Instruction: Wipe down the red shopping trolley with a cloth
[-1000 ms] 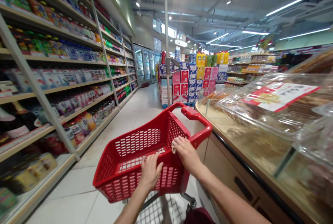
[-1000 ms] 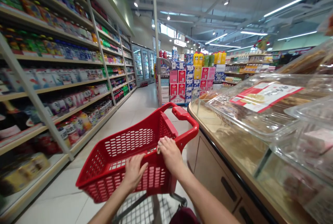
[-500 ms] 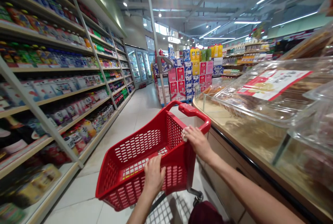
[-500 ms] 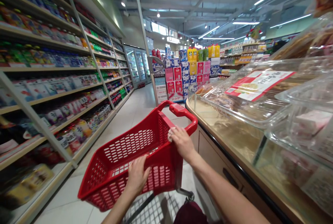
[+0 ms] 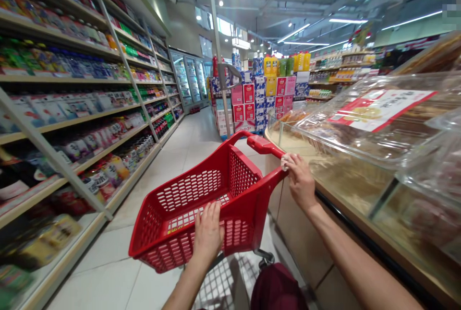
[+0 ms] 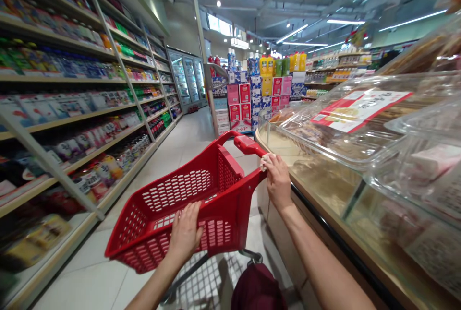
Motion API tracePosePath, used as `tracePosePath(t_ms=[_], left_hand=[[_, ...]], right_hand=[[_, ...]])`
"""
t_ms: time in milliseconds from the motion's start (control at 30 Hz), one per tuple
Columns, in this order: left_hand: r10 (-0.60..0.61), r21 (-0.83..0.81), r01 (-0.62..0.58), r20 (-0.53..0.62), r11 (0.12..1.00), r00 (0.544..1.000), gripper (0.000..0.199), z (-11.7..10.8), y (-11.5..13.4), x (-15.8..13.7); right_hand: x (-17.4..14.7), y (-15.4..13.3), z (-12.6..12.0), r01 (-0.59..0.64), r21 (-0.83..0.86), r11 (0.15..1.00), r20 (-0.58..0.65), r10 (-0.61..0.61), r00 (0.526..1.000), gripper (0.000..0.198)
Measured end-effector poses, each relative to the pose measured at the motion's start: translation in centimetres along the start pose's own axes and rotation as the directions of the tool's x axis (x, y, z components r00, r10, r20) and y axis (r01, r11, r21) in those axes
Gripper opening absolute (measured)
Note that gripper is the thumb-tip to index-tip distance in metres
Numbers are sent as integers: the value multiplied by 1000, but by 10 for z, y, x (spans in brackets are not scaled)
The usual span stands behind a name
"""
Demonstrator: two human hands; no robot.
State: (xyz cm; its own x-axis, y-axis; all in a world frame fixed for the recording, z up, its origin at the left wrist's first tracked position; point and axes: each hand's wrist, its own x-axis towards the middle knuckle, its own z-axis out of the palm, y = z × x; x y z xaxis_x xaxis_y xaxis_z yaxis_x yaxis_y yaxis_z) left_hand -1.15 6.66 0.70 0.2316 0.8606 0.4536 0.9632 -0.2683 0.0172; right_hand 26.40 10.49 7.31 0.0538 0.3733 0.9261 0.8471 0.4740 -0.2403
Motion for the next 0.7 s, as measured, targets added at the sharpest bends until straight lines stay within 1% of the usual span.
tracePosePath(t_ms=[33,67,167,233,300,333,400,433,467,500,533,567,633,667,700], left_hand=[[-3,-1,3,1,1000,1000,57,-1,1,0],[-4,-4,4,3,1000,1000,57,-1,2,-1],[6,-26,-6,13,1000,1000,58,-2,4,0],[10,-42,-9,20,999,1000,58,-3,5,0],[4,-54,-3,26,999,1000,58,-3,6,1],[0,-58,2,30,998,1000,58,-4,6,2],[-8,-61,11,42,998,999,58,-4,6,2],[-12,-62,15,51,998,999,58,-5,7,2],[-14,-63,18,60,998,998,58,-5,7,3],[-15,-64,20,70,998,997,58,-6,7,3],[-14,-67,20,78,998,997,58,-6,7,3],[-11,-70,17,85,997,996,59,-7,7,3],[-5,-77,12,92,997,996,58,-7,6,3],[-3,-80,10,94,997,996,58,-7,6,3],[-2,-82,10,94,997,996,57,-7,6,3]], right_hand=[[-5,3,-1,-8,20,1000,5,8,1000,26],[-15,1,0,0,51,999,36,-2,999,26],[-62,-19,8,25,126,992,163,-46,986,26],[-85,-31,9,57,159,986,252,-97,963,25],[-86,-31,3,65,170,983,280,-111,953,24],[-78,-28,-1,38,155,987,252,-77,965,24],[-59,-17,-9,-47,99,994,124,34,992,26],[-52,-13,-10,-71,79,994,71,65,995,26],[-49,-11,-10,-72,67,995,49,69,996,27],[-52,-10,-8,-47,64,997,66,43,997,26],[-60,-12,-6,-2,69,998,117,-6,993,26],[-71,-15,-3,46,79,996,187,-60,980,25],[-90,-23,1,121,102,987,313,-147,938,25],[-93,-25,1,131,103,986,331,-158,930,25],[-91,-27,-1,125,96,987,314,-150,938,24]])
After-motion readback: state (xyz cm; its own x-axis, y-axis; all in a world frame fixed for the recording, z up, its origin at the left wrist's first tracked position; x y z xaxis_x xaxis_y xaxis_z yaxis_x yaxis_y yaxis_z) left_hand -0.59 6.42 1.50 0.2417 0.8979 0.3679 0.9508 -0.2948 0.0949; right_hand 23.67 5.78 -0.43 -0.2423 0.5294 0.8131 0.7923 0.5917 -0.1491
